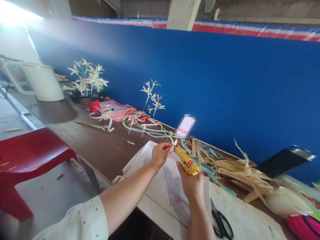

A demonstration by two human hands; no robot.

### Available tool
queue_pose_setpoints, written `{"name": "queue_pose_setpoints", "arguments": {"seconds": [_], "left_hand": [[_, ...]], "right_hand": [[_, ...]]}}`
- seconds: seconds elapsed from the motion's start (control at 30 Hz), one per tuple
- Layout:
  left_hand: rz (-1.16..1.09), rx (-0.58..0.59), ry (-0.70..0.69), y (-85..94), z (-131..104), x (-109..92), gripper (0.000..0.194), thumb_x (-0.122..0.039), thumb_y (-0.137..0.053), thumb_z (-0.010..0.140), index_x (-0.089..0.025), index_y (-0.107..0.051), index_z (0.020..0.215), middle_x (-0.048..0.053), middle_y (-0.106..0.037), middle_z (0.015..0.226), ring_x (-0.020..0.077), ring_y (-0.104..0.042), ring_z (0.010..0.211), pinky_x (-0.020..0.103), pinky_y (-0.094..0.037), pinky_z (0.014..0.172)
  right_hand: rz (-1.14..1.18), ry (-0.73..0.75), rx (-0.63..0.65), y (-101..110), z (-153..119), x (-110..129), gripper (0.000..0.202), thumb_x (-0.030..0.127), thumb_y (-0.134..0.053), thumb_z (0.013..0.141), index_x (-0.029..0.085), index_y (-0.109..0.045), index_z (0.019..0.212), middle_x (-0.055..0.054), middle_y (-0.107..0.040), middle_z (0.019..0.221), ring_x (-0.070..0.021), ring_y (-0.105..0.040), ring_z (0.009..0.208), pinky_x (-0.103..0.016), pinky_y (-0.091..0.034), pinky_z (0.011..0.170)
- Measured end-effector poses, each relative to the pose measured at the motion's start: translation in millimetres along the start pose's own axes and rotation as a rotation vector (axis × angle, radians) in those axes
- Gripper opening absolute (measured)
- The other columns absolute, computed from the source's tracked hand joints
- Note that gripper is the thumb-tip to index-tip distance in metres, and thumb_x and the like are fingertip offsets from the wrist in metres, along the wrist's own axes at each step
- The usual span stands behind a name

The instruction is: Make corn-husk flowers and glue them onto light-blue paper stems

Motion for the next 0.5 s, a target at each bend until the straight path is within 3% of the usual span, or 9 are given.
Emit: {"name": "queue_pose_setpoints", "arguments": {"seconds": [0.5], "left_hand": [[0.033, 0.000, -0.016, 1.1, -1, -1, 0.013, -0.022, -0.061, 0.070, -0.016, -0.069, 0.077, 0.001, -0.067, 0.063, 0.0127, -0.062, 0.061, 0.023, -0.048, 0.062]], "right_hand": [[-0.003, 0.000, 0.013, 6, -7, 13, 0.049, 0.065, -0.056, 0.063, 0.018, -0.068, 0.070, -0.007, -0.060, 0.055, -0.0252, -0.060, 0.061, -0.031, -0.042, 0.054]]}}
Point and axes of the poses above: each hand's wrist, its own z-axis towards the middle knuckle, its own y-axis out of the back of the hand, x = y × z, the point moved 3 cm from there along z, towards the middle knuckle
